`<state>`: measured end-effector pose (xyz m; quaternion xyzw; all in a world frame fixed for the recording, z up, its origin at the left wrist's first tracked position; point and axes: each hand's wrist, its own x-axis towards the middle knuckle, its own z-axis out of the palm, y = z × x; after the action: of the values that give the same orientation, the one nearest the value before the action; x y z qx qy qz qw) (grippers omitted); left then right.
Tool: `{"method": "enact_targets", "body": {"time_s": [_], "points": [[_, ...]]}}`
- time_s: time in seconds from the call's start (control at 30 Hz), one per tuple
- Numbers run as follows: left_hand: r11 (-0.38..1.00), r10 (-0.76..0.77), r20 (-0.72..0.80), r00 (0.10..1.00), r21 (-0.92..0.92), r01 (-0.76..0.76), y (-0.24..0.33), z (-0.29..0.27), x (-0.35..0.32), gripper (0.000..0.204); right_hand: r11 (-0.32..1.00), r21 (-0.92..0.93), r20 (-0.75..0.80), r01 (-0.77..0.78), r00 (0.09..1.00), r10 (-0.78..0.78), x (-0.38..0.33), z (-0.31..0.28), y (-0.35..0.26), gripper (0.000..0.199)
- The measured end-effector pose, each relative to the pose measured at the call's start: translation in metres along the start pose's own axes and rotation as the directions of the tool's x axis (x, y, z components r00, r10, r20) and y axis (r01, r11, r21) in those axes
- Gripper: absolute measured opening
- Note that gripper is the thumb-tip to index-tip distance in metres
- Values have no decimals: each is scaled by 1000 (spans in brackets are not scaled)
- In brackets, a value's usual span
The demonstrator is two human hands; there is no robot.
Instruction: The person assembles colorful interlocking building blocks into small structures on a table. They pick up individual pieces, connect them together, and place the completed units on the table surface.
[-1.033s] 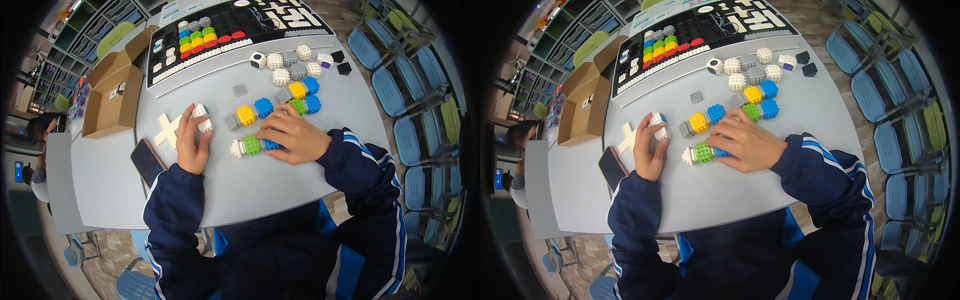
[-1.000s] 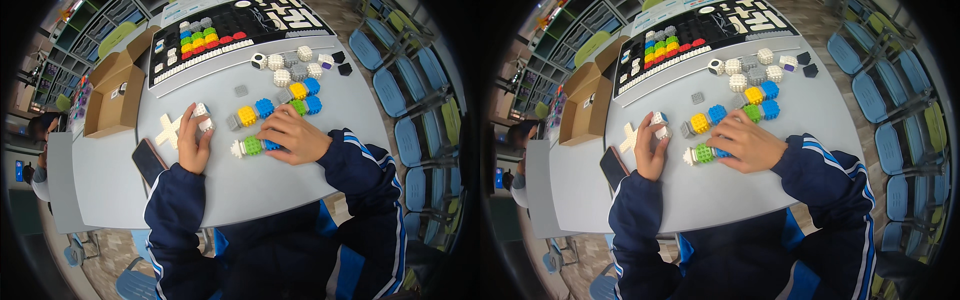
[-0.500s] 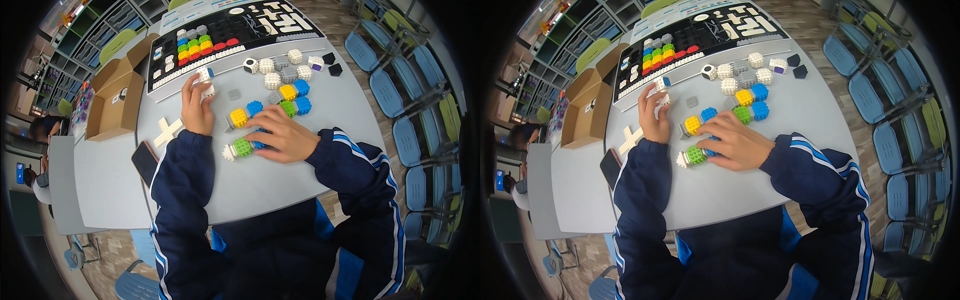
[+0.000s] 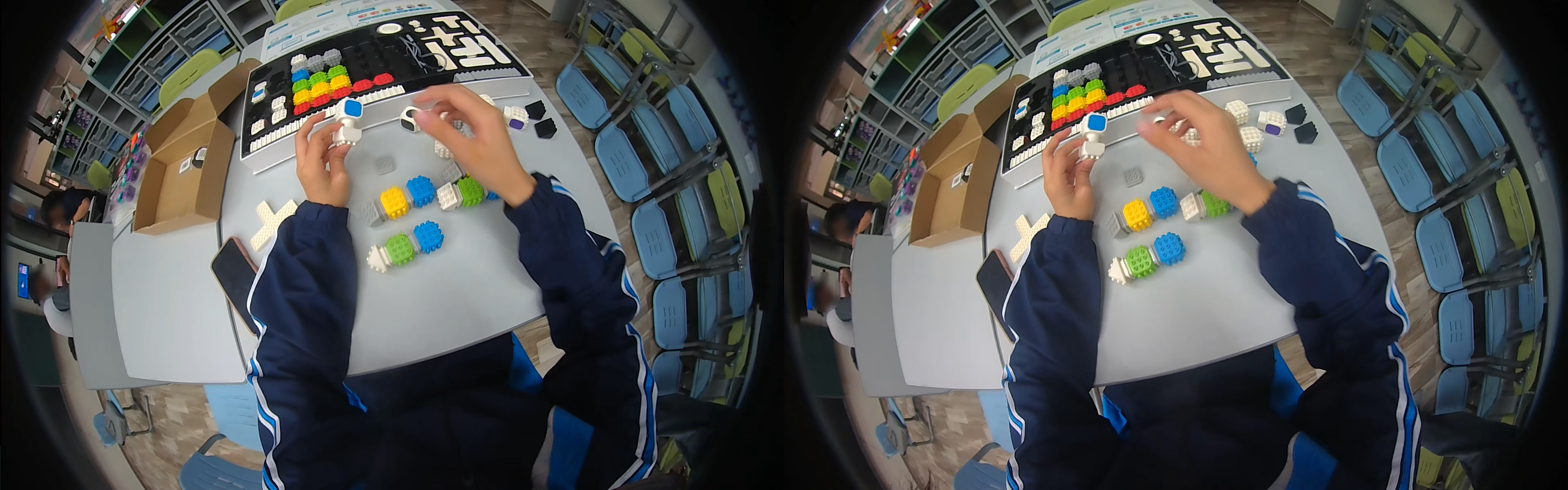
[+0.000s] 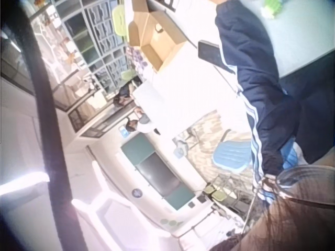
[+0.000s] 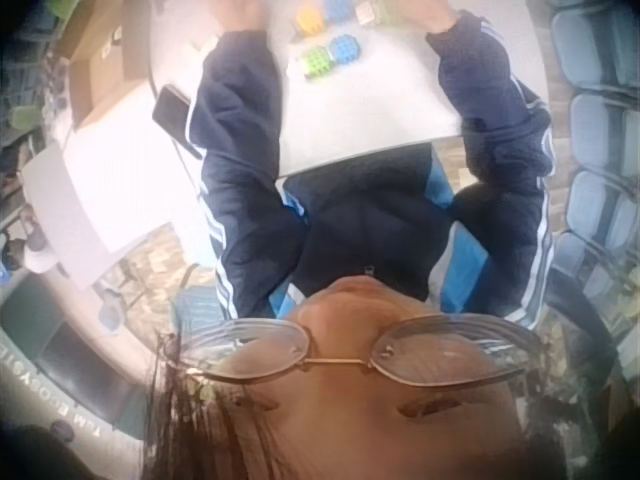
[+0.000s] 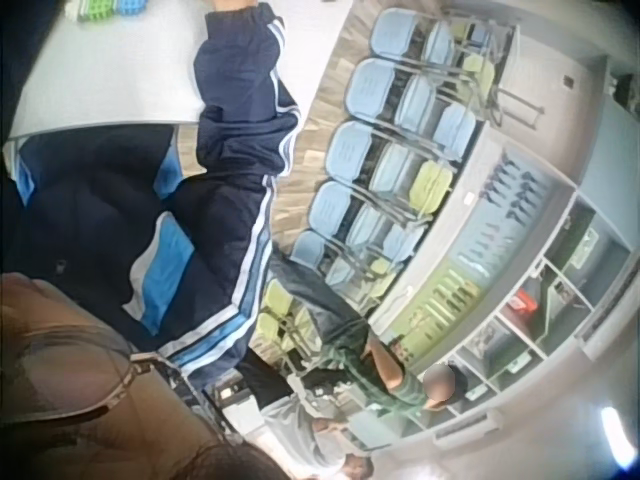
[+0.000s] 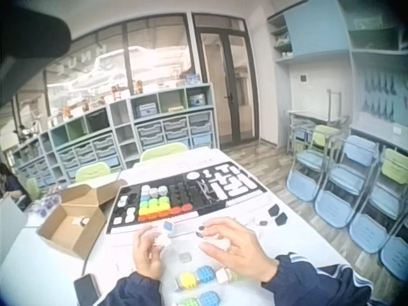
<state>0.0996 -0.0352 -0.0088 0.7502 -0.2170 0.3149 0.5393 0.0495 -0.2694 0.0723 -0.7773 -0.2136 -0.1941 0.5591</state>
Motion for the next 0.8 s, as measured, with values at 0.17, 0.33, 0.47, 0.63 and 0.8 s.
{"method": "enact_targets", "body": {"time_s": [0.17, 0.33, 0.47, 0.63, 0.8], "points": [[989, 129, 41, 991, 67, -132, -3, 4, 3, 30, 989, 3, 41, -145, 989, 145, 63, 41, 33, 50], [958, 210, 62, 976, 185, -218, 2, 3, 2, 26, 993, -55, 198, -107, 973, 116, 71, 68, 41, 52], [979, 162, 6, 987, 125, -162, 2, 6, 6, 41, 992, 39, 257, -118, 961, 104, 69, 67, 40, 39], [989, -141, 132, 981, 52, 135, -10, 9, 8, 53, 993, 97, 299, -65, 954, 33, 63, 66, 59, 40], [949, -170, 244, 955, 302, 92, -20, 12, 9, 42, 994, 29, 319, -107, 943, 92, 59, 70, 67, 41]]}}
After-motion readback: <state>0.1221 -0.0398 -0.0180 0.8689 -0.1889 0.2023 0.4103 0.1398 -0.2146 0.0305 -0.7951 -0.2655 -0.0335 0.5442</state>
